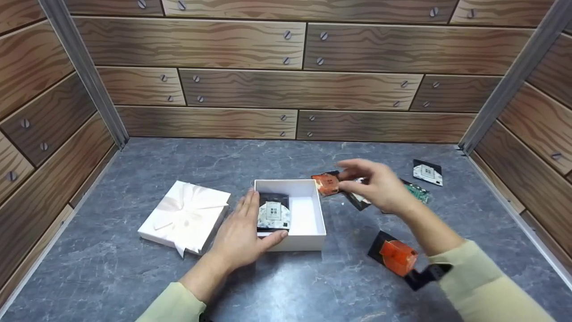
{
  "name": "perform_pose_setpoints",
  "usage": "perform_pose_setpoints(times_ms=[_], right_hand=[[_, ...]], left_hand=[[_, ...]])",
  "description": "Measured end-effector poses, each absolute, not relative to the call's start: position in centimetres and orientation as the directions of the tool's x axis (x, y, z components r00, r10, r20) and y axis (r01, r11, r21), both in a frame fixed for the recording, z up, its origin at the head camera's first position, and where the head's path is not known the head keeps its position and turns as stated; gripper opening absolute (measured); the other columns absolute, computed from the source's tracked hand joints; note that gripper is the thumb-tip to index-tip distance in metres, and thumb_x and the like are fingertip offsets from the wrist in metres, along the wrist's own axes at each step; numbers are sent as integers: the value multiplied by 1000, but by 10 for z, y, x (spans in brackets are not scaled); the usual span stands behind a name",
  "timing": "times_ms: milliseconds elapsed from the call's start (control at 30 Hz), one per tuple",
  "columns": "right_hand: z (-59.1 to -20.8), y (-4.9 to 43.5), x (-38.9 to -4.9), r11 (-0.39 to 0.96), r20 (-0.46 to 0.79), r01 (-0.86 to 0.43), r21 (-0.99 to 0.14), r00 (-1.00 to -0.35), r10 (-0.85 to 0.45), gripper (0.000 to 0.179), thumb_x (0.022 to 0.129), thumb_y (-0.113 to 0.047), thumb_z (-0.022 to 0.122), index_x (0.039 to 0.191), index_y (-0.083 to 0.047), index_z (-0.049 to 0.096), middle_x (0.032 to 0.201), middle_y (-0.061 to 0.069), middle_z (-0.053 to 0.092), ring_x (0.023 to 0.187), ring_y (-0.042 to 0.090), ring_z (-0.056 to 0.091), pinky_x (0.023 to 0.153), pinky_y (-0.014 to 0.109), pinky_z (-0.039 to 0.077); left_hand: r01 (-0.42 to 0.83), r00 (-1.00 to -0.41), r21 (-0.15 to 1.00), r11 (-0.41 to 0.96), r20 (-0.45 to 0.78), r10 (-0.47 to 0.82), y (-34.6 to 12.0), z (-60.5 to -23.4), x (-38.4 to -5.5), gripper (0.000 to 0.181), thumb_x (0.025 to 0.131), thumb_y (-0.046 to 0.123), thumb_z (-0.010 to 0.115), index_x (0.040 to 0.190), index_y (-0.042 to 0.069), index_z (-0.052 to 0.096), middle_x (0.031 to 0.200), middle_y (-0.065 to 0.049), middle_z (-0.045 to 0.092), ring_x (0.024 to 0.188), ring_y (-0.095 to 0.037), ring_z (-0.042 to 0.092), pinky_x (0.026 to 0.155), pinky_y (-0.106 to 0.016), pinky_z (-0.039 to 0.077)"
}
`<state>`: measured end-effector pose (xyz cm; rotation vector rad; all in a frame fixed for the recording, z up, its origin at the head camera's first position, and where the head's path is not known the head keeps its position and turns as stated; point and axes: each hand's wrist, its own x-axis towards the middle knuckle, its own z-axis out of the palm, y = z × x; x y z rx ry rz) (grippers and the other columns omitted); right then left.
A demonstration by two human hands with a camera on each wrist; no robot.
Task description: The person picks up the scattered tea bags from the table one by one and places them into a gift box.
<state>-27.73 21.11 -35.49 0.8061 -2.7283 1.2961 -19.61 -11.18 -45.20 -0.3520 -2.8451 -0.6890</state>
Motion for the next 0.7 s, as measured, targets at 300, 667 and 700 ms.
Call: perform_pose_setpoints(times_ms=[300, 667, 700], right_hand=[[-362, 275, -271, 541, 224, -437, -718, -882, -414, 47, 96, -15, 80, 140, -5, 67, 122, 12, 76, 109, 20, 71, 89, 23, 57], [-385, 333, -260, 549, 124, -430, -717, -854, -506, 49, 93, -11, 82, 139, -5, 68, 125, 12, 74, 110, 12, 69, 89, 24, 57], [-387, 338, -259, 553, 108, -433, -712, -845, -523, 49, 94, -12, 82, 140, -5, 67, 127, 13, 73, 112, 13, 68, 91, 24, 56]], left_hand=[[286, -947, 433, 855, 262, 185, -111, -453, -196, 117, 92, 76, 62, 164, -8, 25, 169, -28, 28, 153, -49, 32, 118, -64, 35], [286, -947, 430, 856, 262, 184, -111, -454, -197, 118, 92, 77, 62, 164, -8, 25, 169, -28, 29, 153, -50, 32, 118, -64, 35], [284, -948, 430, 857, 260, 184, -112, -454, -197, 118, 92, 77, 62, 165, -8, 24, 169, -28, 29, 153, -50, 32, 118, -64, 35]])
